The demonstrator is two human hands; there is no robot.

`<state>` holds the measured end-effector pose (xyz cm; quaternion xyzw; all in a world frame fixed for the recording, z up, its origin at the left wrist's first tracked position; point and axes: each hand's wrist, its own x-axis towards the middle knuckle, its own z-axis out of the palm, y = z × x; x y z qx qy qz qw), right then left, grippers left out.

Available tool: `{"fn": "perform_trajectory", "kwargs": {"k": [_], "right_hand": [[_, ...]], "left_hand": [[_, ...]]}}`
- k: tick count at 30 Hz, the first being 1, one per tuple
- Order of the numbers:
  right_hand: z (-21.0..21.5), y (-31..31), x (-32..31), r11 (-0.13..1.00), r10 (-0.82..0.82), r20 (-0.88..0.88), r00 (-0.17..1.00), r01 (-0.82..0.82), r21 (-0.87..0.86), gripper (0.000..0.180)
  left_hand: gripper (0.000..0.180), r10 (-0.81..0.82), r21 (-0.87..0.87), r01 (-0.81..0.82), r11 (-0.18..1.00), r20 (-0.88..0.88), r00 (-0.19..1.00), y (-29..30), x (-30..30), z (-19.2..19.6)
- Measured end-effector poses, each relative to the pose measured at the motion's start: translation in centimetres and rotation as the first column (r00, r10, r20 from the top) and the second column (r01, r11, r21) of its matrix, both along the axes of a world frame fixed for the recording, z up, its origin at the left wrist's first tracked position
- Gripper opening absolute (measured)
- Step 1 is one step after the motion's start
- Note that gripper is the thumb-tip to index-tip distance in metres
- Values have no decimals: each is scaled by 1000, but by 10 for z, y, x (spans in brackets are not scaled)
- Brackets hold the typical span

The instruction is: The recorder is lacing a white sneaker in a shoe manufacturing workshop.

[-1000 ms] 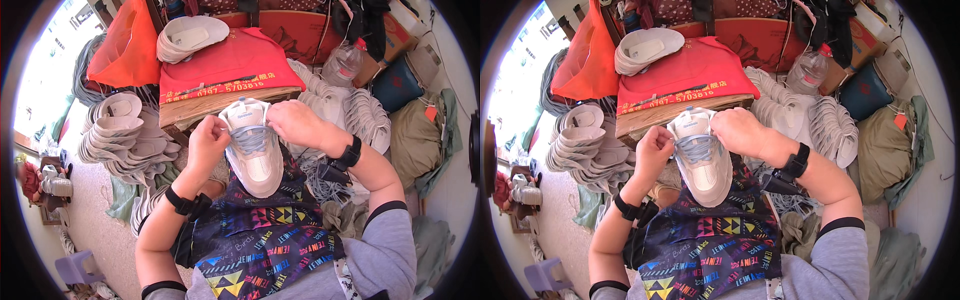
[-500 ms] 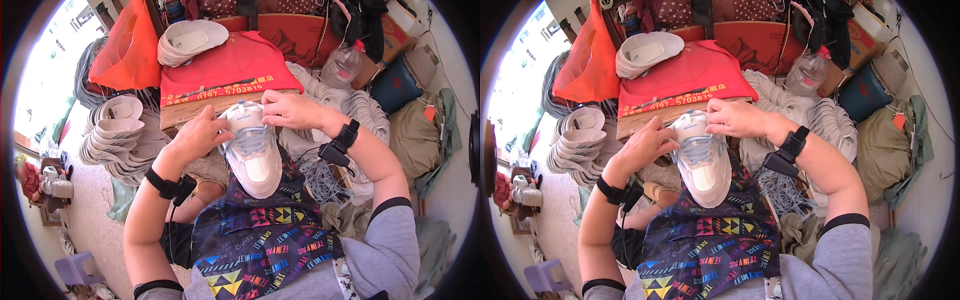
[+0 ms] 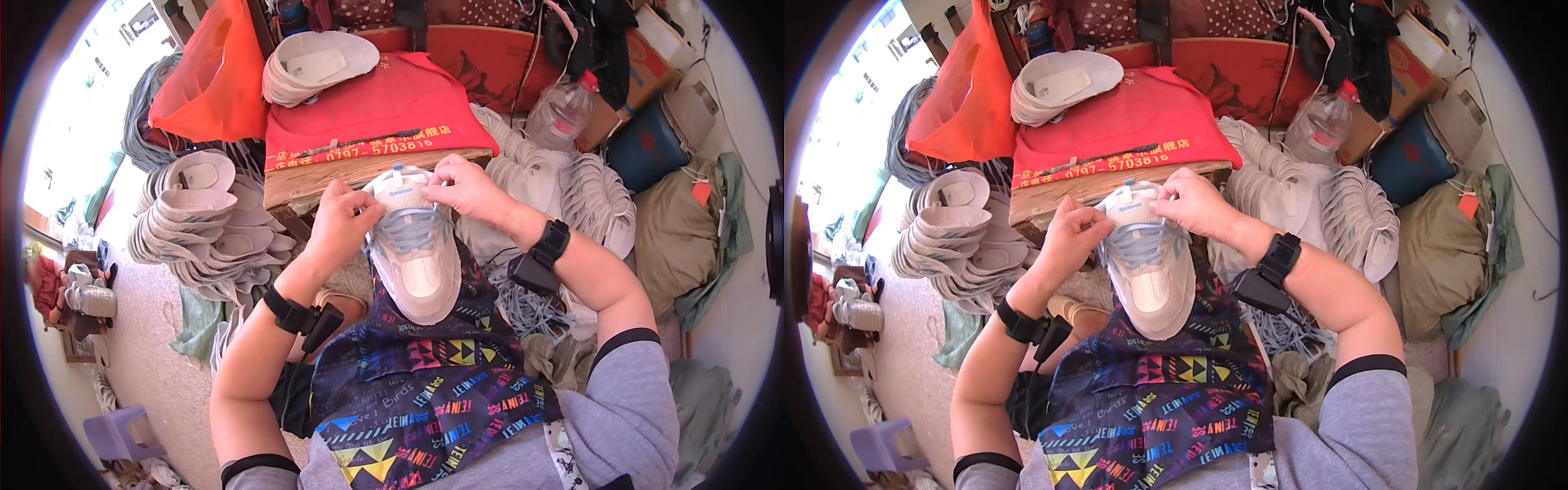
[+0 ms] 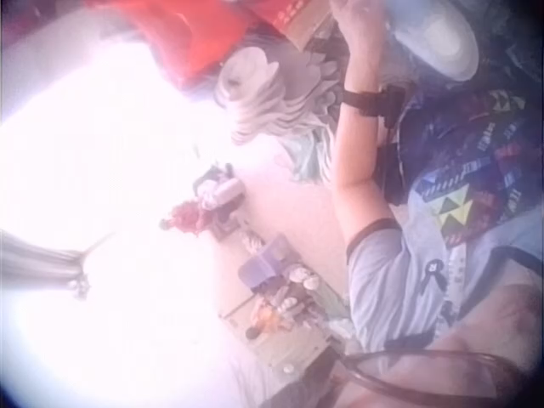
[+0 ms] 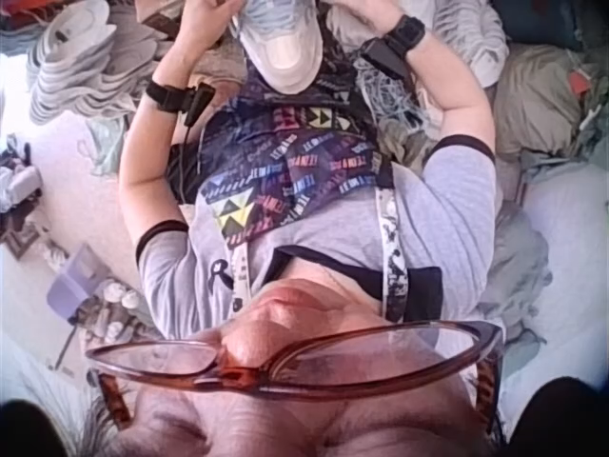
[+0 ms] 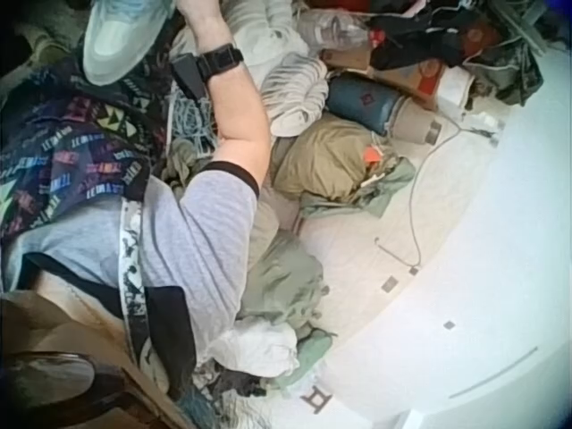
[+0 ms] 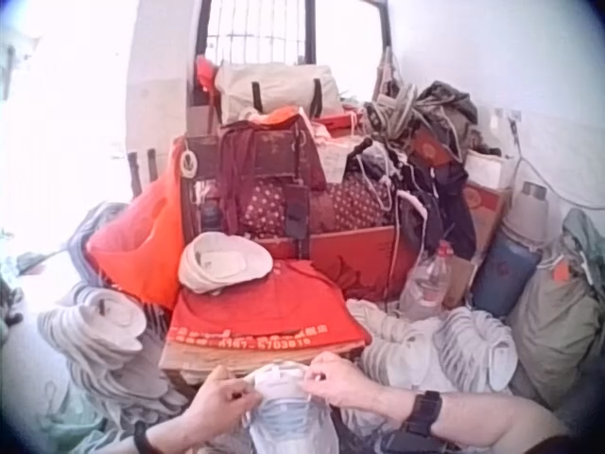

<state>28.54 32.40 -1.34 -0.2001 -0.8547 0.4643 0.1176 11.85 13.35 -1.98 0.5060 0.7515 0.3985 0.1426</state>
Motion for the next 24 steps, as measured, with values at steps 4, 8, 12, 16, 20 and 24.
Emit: {"fn": "perform_trajectory", "kwargs": {"k": [4, 8, 12, 16, 20, 24], "right_hand": [[15, -5, 6, 983, 79, 33, 996, -83, 162, 20], [21, -6, 12, 937, 178, 85, 980, -195, 290, 18], [16, -5, 12, 936, 192, 81, 978, -207, 284, 17], [10, -7, 13, 960, 215, -12, 976, -209, 185, 17], [-5, -4, 13, 968, 190, -159, 969, -158, 195, 18], [-6, -12, 12, 994, 97, -120, 988, -90, 63, 15]], "left_hand": [[9, -166, 24, 165, 986, 56, 985, -7, -16, 11], [18, -328, -35, 327, 944, -69, 942, -16, -20, 22], [18, -295, -19, 312, 950, -390, 872, -15, -23, 22], [16, -378, -117, 361, 925, -379, 845, -8, -33, 27], [14, -382, -180, 351, 919, -183, 906, -1, -24, 36], [15, -205, -74, 199, 977, -79, 976, -2, -9, 9]]}}
